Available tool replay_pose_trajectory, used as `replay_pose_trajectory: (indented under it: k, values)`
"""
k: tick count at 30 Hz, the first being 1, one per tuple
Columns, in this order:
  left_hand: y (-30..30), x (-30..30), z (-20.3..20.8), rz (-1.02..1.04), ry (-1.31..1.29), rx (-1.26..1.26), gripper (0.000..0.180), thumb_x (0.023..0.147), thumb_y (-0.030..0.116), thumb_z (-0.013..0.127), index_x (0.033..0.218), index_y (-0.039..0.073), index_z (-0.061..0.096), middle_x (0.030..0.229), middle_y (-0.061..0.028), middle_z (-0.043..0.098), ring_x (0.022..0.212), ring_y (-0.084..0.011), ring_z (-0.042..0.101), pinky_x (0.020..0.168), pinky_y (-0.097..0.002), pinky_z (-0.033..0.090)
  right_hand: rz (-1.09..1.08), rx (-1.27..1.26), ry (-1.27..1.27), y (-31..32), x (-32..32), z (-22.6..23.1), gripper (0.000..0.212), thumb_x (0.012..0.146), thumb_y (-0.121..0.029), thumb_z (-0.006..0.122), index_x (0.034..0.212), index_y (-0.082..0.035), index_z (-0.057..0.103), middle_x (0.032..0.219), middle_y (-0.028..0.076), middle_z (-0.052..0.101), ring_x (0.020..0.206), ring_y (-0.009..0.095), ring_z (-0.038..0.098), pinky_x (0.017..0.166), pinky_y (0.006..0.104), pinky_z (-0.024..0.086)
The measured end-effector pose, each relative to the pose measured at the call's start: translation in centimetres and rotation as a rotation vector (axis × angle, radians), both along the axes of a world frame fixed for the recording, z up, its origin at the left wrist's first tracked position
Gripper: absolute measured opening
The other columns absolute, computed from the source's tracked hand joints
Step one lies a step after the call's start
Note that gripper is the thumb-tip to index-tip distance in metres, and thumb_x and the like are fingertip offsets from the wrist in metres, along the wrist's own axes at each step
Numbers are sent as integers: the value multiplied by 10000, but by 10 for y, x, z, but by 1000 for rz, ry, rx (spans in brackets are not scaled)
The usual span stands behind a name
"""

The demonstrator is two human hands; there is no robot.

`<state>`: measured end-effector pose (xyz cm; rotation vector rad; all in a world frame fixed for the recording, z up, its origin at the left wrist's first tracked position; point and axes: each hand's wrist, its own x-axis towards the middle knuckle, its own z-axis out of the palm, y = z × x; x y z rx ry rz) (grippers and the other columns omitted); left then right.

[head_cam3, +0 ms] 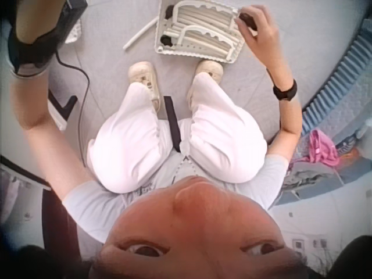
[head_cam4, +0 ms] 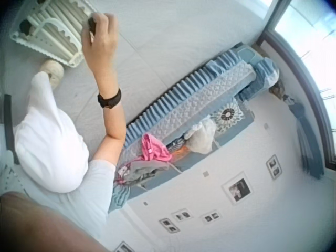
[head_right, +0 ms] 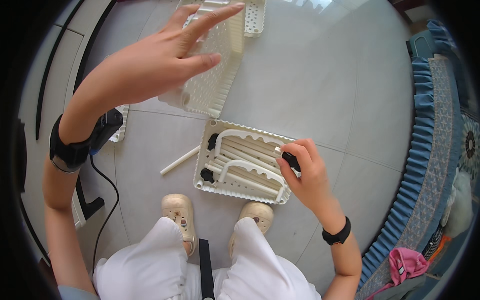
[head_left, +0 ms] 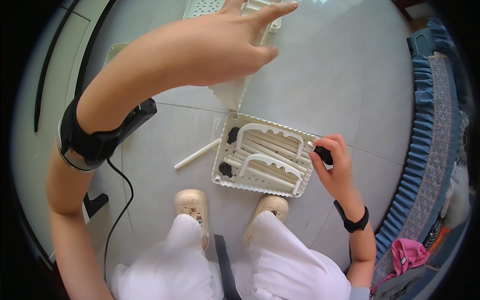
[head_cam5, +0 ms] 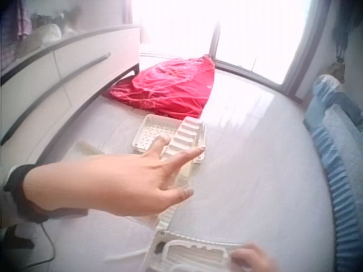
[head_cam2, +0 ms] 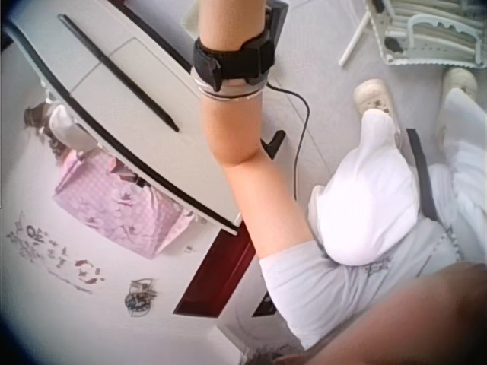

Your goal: The person assembles a multi-tier plastic storage rack by hand. They connect white support tubes to perforated plastic trays and attach black casters to the bottom unit while sitting on the floor.

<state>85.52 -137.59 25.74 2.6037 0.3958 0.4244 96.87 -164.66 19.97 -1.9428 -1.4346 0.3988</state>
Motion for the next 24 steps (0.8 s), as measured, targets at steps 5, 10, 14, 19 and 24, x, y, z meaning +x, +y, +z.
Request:
replay_pose_trajectory:
  k: [5,10,14,19,24]
  values:
    - [9,23,12,100,368,-84,410,906,394,477,1265,197,495,1369,-226,338,1284,-378,347,966,-472,388,351,-18,-107,73,13,46,193,803,-31,658,958,-30,544,846,91,543,680,210,560,579,299,476]
    - [0,24,-17,79,19,-353,400,812,243,501,1200,155,543,1229,-298,429,1181,-398,404,928,-477,430,-24,62,209,85,-9,28,194,809,-53,675,948,-26,543,735,74,578,609,114,545,563,235,446]
    - [8,14,-9,27,113,-468,407,838,199,446,1208,35,483,1056,-313,522,1153,-424,411,980,-412,372,-76,278,301,93,-28,-1,174,802,-18,674,933,-18,559,746,49,580,629,81,522,569,208,430]
    - [19,-1,7,2,114,-533,407,844,178,465,1223,29,473,1140,-279,454,1058,-361,490,948,-407,389,-19,402,374,102,-46,0,178,802,-13,683,931,-27,560,793,48,591,693,73,535,590,188,429]
    - [11,6,7,53,116,-752,397,806,137,496,1191,42,524,1095,-221,485,1046,-330,496,948,-379,387,-114,290,496,104,-46,22,200,819,-47,680,939,-25,522,821,47,583,685,60,523,600,194,432]
